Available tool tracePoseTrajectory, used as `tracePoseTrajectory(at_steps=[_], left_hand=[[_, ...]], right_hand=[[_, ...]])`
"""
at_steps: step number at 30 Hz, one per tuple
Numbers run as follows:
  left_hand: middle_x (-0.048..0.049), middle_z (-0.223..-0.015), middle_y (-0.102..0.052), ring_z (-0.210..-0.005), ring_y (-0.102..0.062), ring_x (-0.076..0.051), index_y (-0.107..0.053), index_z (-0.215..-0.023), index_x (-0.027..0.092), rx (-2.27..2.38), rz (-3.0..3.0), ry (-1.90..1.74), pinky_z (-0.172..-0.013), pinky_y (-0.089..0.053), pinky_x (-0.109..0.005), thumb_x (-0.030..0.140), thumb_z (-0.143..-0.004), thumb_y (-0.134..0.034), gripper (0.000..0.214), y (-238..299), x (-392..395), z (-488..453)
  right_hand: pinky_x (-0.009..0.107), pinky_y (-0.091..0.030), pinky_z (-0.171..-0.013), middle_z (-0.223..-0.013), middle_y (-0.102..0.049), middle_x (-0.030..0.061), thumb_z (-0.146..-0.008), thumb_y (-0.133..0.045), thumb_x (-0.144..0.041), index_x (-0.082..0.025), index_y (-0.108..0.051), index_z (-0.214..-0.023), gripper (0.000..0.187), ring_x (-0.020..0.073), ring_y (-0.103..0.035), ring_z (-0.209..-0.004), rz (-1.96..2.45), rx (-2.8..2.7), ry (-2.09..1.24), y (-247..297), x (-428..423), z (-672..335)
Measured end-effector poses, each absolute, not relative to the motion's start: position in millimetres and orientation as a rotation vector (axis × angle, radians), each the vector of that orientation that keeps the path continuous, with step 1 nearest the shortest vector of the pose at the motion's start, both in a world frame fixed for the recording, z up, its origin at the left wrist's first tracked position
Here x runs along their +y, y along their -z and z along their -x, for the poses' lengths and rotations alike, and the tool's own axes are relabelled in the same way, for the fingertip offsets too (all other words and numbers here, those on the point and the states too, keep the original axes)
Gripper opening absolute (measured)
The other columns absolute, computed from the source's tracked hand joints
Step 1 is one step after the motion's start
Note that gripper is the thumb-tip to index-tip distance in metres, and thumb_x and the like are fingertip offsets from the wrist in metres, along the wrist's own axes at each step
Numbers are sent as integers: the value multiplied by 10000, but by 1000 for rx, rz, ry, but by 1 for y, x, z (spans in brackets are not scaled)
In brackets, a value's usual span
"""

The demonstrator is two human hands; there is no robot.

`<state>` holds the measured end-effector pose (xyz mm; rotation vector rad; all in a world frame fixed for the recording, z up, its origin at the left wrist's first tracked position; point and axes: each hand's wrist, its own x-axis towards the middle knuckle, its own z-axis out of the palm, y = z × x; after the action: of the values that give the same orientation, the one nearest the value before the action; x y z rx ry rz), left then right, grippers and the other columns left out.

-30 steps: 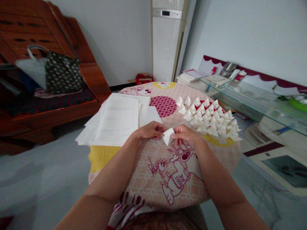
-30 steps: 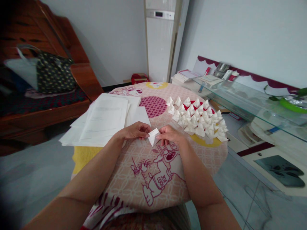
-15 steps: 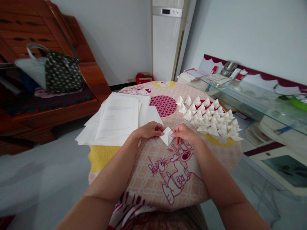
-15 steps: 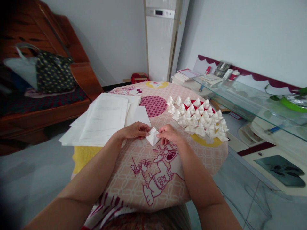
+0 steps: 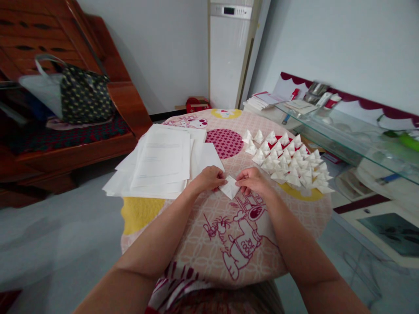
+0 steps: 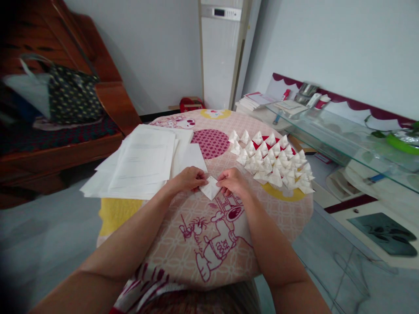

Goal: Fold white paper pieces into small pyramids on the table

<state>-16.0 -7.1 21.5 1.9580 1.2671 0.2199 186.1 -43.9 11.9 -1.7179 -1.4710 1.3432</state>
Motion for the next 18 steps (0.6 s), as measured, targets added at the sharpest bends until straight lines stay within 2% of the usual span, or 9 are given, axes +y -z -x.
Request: tracePoseTrajectory(at_steps=[5,11,18], left_hand=[[12,-543,-640,-588,-621,-131,-721,-709,166,1469,-2130,-182,-597,-406,-232,261,-822,-688,152,-26,-13,9],[6,-564,-650,-630,-625,-145,-751,-742,172,1450,-2174,-149,-640,-427,-241,262,-807,-702,122,-27,-13,9],[-11,-602,-640,-692,-629,-175,-743,-760,174,1436,-2226,-170,-685,-446,-265,258,-795,-712,96,-22,-13,8]], right_hand=[[164,-393,-334,-426,-584,-47,-871,-645,-105,-167,-649,-728,156,100,-548,-338,1781,-1529,-1240,-16,-47,-180],[163,-410,-356,-434,-583,-54,-799,-713,-73,-175,-646,-708,152,95,-552,-362,1779,-1510,-1232,-17,-49,-178],[172,-406,-333,-414,-577,-34,-806,-729,-76,-180,-625,-634,226,101,-539,-338,1801,-1491,-1214,-23,-50,-175]])
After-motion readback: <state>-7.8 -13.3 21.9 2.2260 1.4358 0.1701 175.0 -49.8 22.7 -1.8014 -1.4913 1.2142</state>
